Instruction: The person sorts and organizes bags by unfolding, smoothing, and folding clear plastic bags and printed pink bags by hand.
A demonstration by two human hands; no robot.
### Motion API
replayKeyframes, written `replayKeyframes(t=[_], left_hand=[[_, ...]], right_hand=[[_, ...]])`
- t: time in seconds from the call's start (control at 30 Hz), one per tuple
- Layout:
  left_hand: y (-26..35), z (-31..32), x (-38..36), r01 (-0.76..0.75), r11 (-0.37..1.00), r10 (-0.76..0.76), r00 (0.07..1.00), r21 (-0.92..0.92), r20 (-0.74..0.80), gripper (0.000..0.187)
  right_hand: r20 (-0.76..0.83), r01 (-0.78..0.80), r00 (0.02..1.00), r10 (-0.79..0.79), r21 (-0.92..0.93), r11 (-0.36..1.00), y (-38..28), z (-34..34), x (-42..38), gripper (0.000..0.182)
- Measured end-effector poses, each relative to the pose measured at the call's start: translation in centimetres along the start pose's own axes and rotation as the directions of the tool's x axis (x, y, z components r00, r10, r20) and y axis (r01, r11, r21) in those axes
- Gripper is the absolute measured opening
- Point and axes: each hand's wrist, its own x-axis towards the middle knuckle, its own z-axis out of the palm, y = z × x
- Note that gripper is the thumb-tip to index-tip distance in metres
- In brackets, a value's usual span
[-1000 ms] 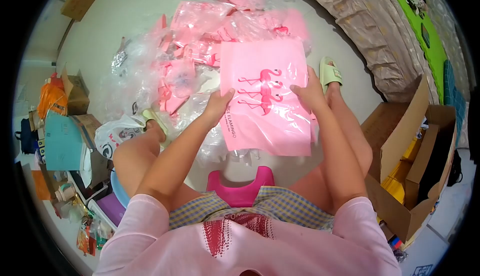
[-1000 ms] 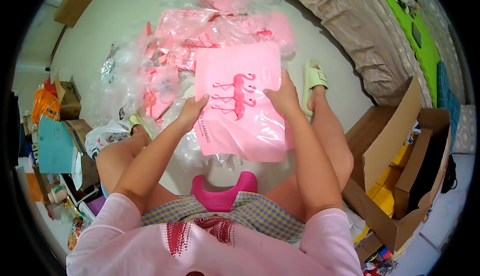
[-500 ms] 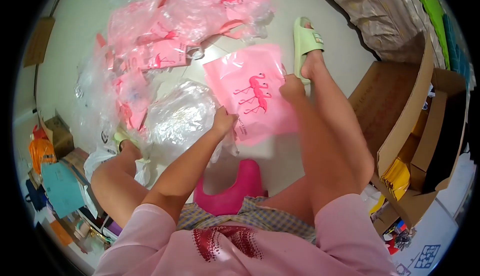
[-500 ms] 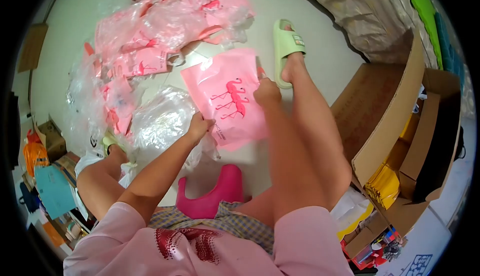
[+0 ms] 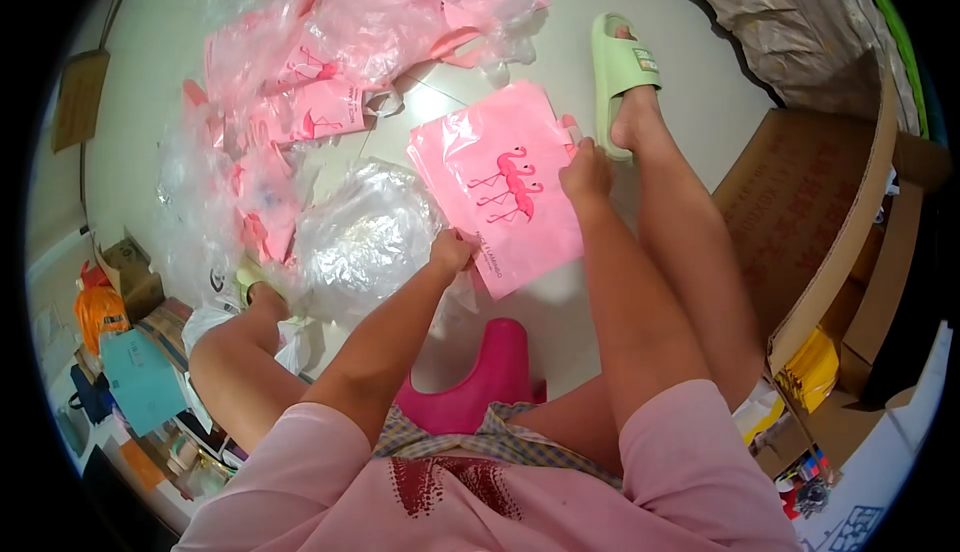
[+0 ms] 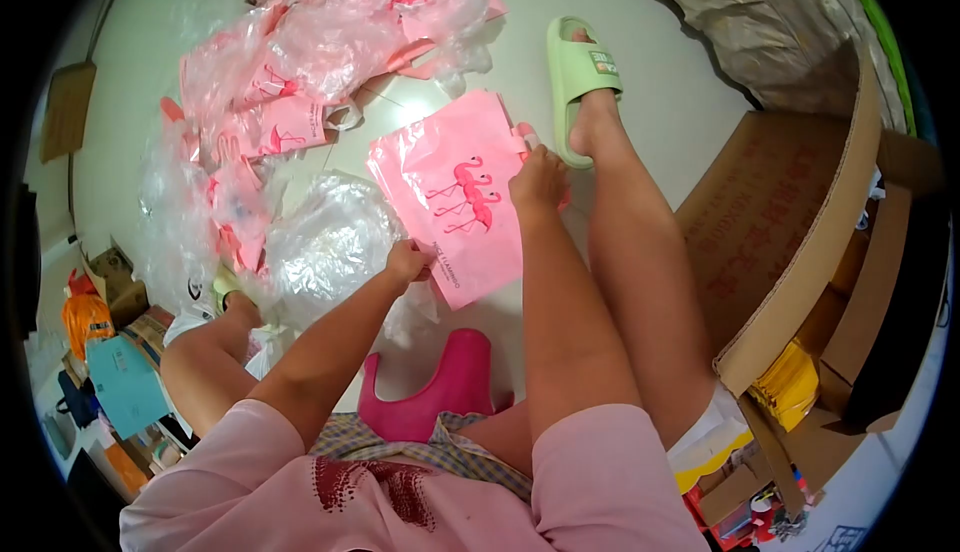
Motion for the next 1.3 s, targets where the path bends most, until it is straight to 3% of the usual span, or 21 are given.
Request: replayKeyframes(t=[0.03, 0.17, 0.23, 0.27, 0.33, 0.37, 0.43, 0.47, 0.53, 0.57, 0.63, 0.7, 0.77, 0.83, 0.87, 0.93, 0.97, 1.03, 1.17, 1.23, 1.3], left_hand=[[0.1, 0.4, -0.3, 0.032, 0.999, -0.033, 0.998, -0.020, -0.055, 0.013], [0.7, 1.0, -1.4, 0.090, 0.995, -0.083, 0.983, 0.036, -0.165, 0.013], [-0.4, 1.7, -0.8, 0.098, 0.995, -0.093, 0.974, 0.017, -0.207, 0.018], [-1.2, 1.8, -0.3, 0.099, 0.995, -0.095, 0.974, 0.011, -0.207, 0.018], [-1.3, 1.6, 0.0, 0.043, 0.928, 0.050, 0.970, 0.370, -0.238, 0.027], [-1.4, 1.3, 0.1, 0.043, 0.928, 0.051, 0.969, 0.370, -0.240, 0.027], [3.2, 0.4, -3.6, 0.179, 0.919, -0.145, 0.982, 0.351, -0.123, 0.033], [3.1, 0.6, -3.3, 0.180, 0.920, -0.145, 0.982, 0.350, -0.123, 0.033], [2.0, 1.1, -2.0, -0.186, 0.859, 0.209, 0.978, 0.477, 0.004, 0.036], [0.6, 1.6, -0.9, -0.183, 0.862, 0.209, 0.978, 0.473, -0.003, 0.036], [-2.9, 2.6, 2.1, -0.430, 0.896, 0.397, 0.888, 0.112, 0.234, 0.050], [-3.3, 2.2, 2.8, -0.432, 0.882, 0.362, 0.877, 0.189, 0.316, 0.065], [-2.1, 0.9, 0.7, -0.398, 0.916, 0.369, 0.886, 0.053, 0.283, 0.056], [-0.9, -1.2, -0.9, -0.446, 0.886, 0.403, 0.876, 0.128, 0.263, 0.044], [0.9, -2.9, -3.4, -0.455, 0.870, 0.422, 0.887, 0.190, 0.189, 0.030], [2.2, -6.6, -6.1, -0.484, 0.857, 0.480, 0.875, 0.176, 0.068, 0.027], [2.4, -8.5, -7.0, -0.511, 0.843, 0.520, 0.854, 0.168, -0.014, 0.024], [1.2, -12.4, -7.7, -0.545, 0.832, 0.551, 0.790, 0.105, -0.269, 0.021], [-2.5, -21.1, -8.5, -0.418, 0.895, 0.442, 0.780, 0.157, -0.444, 0.019], [-4.9, -23.5, -8.1, -0.478, 0.876, 0.438, 0.735, 0.063, -0.518, 0.017], [-6.5, -26.0, -7.3, -0.425, 0.899, 0.268, 0.723, -0.104, -0.637, 0.014]], right_hand=[[-0.203, 0.020, 0.979, -0.028, -0.038, 0.999, 0.2, 0.3, -0.3, 0.035], [-0.297, 0.191, 0.934, -0.196, -0.045, 0.980, 0.0, 1.3, -1.9, 0.035], [0.155, 0.139, 0.975, -0.156, 0.115, 0.984, 0.0, 2.4, -2.6, 0.038], [0.157, 0.143, 0.975, -0.160, 0.111, 0.983, 0.0, 3.2, -3.2, 0.038], [0.218, 0.151, 0.965, -0.145, -0.008, 0.989, -0.5, 4.5, -4.1, 0.043], [0.218, 0.152, 0.965, -0.147, -0.006, 0.988, -0.5, 4.8, -4.1, 0.043], [0.387, 0.070, 0.920, -0.060, -0.013, 0.997, -1.1, 4.2, -4.5, 0.048], [0.387, 0.071, 0.920, -0.060, -0.014, 0.997, -1.2, 4.1, -4.5, 0.048], [0.403, 0.040, 0.914, -0.043, 0.014, 0.999, -1.4, 4.1, -4.4, 0.051], [0.405, 0.048, 0.913, -0.050, 0.014, 0.999, -1.4, 4.3, -4.5, 0.051], [0.344, 0.065, 0.938, -0.039, -0.065, 0.996, -1.3, 5.5, -4.3, 0.048], [0.307, 0.110, 0.946, -0.104, -0.001, 0.994, -2.3, 5.7, -3.5, 0.041], [0.272, 0.177, 0.943, -0.191, 0.075, 0.981, -4.2, 6.3, -2.4, 0.035], [0.469, 0.566, 0.754, -0.460, -0.109, 0.817, -7.5, 7.4, -1.4, 0.022], [0.467, 0.601, 0.732, -0.496, -0.097, 0.794, -10.5, 7.6, -2.0, 0.022], [0.333, 0.404, 0.821, -0.463, 0.232, 0.885, -17.2, 6.7, -4.5, 0.016], [0.331, 0.442, 0.803, -0.496, 0.229, 0.867, -20.2, 6.1, -6.0, 0.016], [0.460, 0.389, 0.671, -0.581, 0.449, 0.805, -25.8, 4.9, -9.5, 0.014], [0.471, 0.386, 0.525, -0.709, 0.612, 0.691, -32.1, 4.0, -16.0, 0.017], [0.342, 0.437, 0.493, -0.800, 0.698, 0.567, -33.4, 6.1, -17.1, 0.019], [0.345, 0.491, 0.479, -0.807, 0.657, 0.572, -35.0, 7.8, -16.9, 0.028]])
